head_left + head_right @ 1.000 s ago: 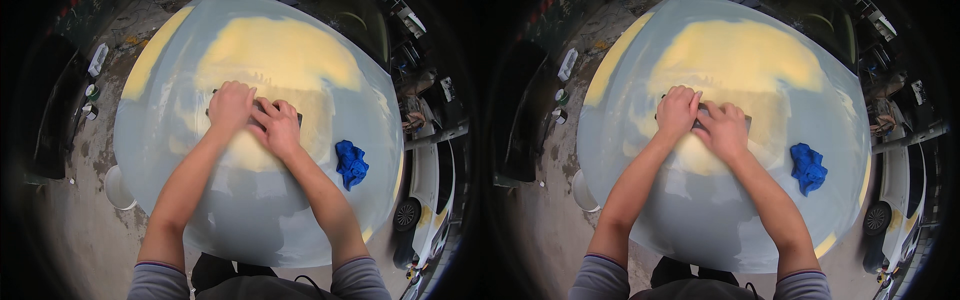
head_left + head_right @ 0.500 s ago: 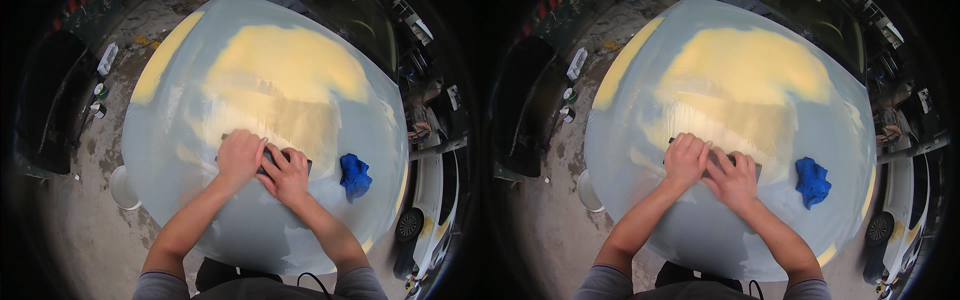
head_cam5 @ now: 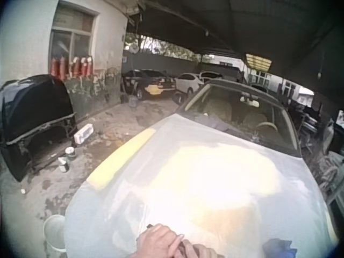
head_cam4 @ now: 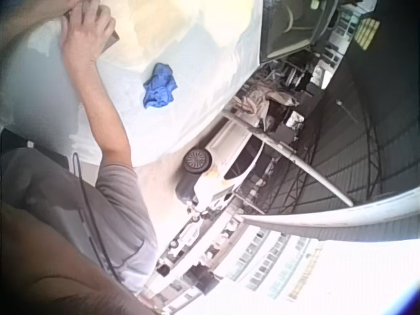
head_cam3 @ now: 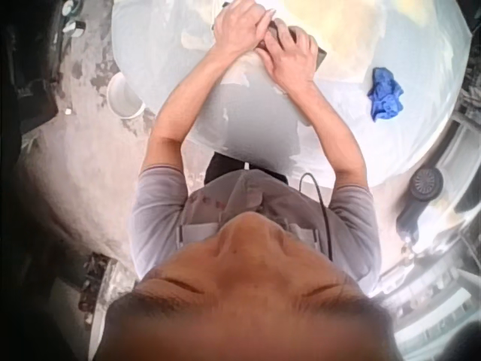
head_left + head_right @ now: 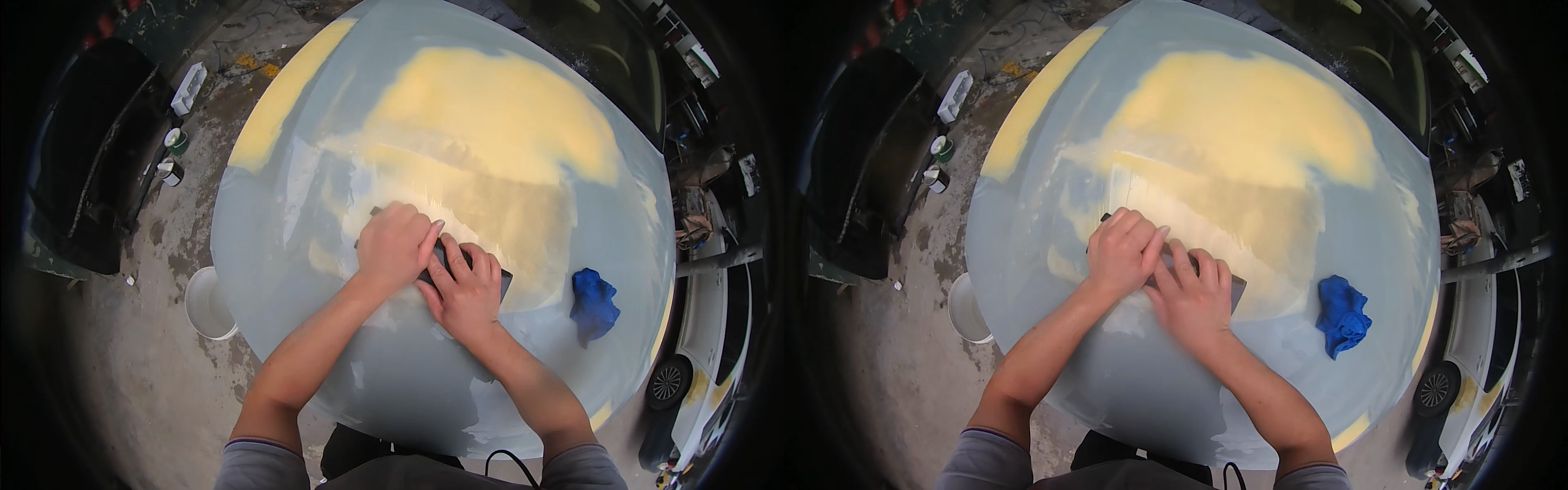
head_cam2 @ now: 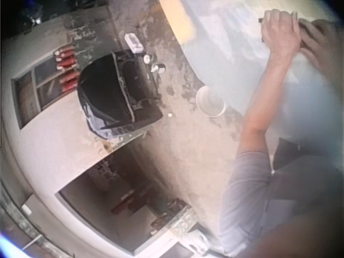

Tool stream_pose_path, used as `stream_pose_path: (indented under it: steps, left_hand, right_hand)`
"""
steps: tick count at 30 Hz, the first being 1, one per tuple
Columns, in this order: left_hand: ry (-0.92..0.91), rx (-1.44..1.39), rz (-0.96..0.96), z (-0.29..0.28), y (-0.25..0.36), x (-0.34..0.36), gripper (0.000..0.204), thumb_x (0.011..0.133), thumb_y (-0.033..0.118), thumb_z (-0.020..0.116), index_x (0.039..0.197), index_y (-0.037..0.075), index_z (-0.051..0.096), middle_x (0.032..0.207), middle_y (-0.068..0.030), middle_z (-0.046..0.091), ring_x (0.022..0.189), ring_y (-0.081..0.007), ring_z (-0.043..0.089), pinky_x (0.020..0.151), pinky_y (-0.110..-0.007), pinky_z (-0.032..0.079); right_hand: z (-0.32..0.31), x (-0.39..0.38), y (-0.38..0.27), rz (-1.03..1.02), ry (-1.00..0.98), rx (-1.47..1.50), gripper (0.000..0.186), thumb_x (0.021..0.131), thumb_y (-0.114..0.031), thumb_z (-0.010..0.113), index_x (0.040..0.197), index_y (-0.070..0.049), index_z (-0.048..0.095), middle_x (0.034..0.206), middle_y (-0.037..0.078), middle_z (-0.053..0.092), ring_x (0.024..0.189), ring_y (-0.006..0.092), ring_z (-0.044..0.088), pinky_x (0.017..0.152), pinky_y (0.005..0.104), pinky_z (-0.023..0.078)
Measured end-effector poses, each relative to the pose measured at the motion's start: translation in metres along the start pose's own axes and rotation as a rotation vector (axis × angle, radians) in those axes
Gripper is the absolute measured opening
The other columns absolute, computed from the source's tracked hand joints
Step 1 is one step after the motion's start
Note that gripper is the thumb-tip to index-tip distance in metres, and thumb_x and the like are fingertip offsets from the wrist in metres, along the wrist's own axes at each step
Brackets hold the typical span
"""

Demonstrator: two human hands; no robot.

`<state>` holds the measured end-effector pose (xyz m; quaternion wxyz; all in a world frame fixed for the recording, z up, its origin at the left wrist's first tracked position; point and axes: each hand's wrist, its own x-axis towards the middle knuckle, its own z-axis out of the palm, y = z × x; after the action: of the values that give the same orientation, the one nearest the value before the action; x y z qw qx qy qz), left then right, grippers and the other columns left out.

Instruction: The person sands the hood of a car using a sanding block and wipes the surface with a blue cloth. The person repeatedly dips the sanding block into a bucket of water and continues sanding different areas of the hood.

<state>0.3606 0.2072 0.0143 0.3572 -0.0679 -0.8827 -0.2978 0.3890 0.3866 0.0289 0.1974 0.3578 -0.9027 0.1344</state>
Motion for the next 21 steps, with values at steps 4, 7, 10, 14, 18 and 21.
stream_pose_path:
  steps: [4, 7, 10, 14, 18, 21]
  left_hand:
    - [-0.006, 0.066, -0.129, 0.018, -0.068, 0.089, 0.032, 0.100, 0.032, 0.076, 0.078, 0.008, 0.070, 0.083, -0.0097, 0.068, 0.086, -0.0348, 0.067, 0.072, -0.050, 0.055]
    - [-0.051, 0.068, -0.147, 0.011, -0.058, 0.060, 0.036, 0.102, 0.035, 0.073, 0.079, 0.008, 0.070, 0.085, -0.0106, 0.068, 0.088, -0.0355, 0.067, 0.074, -0.053, 0.055]
    - [-0.004, -0.024, -0.021, -0.009, -0.007, -0.018, 0.028, 0.094, 0.019, 0.083, 0.074, 0.007, 0.068, 0.076, -0.0077, 0.063, 0.076, -0.0295, 0.066, 0.063, -0.043, 0.054]
    - [0.031, 0.038, -0.036, -0.003, -0.059, 0.032, 0.027, 0.096, 0.018, 0.081, 0.076, 0.007, 0.068, 0.079, -0.0091, 0.067, 0.080, -0.0312, 0.067, 0.065, -0.044, 0.056]
    - [0.069, 0.111, -0.091, 0.006, -0.092, 0.072, 0.027, 0.098, 0.020, 0.079, 0.078, 0.007, 0.067, 0.080, -0.0097, 0.066, 0.083, -0.0326, 0.068, 0.069, -0.046, 0.056]
    - [0.020, 0.038, -0.104, -0.011, -0.049, 0.005, 0.026, 0.097, 0.019, 0.080, 0.077, 0.007, 0.067, 0.080, -0.0094, 0.066, 0.081, -0.0322, 0.067, 0.069, -0.045, 0.056]
  right_hand:
    - [0.024, 0.117, 0.029, -0.014, -0.001, 0.041, 0.045, 0.091, -0.032, 0.086, 0.133, -0.018, 0.081, 0.144, 0.004, 0.071, 0.118, 0.0323, 0.064, 0.104, 0.0500, 0.049]
    - [0.031, 0.091, 0.018, 0.009, -0.002, 0.060, 0.050, 0.086, -0.032, 0.090, 0.133, -0.020, 0.082, 0.145, 0.003, 0.072, 0.118, 0.0321, 0.064, 0.104, 0.0502, 0.050]
    - [0.001, -0.003, -0.015, 0.042, -0.048, 0.008, 0.058, 0.079, -0.037, 0.094, 0.134, -0.020, 0.083, 0.144, 0.007, 0.072, 0.118, 0.0313, 0.065, 0.106, 0.0511, 0.049]
    - [0.029, 0.064, -0.009, -0.027, 0.069, -0.032, 0.053, 0.085, -0.037, 0.090, 0.135, -0.019, 0.082, 0.143, 0.007, 0.073, 0.118, 0.0320, 0.065, 0.105, 0.0505, 0.049]
    - [0.050, 0.118, 0.005, -0.037, 0.078, 0.042, 0.044, 0.085, -0.033, 0.091, 0.126, -0.018, 0.082, 0.136, 0.002, 0.073, 0.115, 0.0301, 0.063, 0.103, 0.0498, 0.049]
    - [0.027, 0.048, -0.017, -0.026, 0.020, 0.070, 0.058, 0.076, -0.031, 0.095, 0.133, -0.022, 0.082, 0.139, 0.002, 0.072, 0.116, 0.0282, 0.063, 0.102, 0.0485, 0.049]
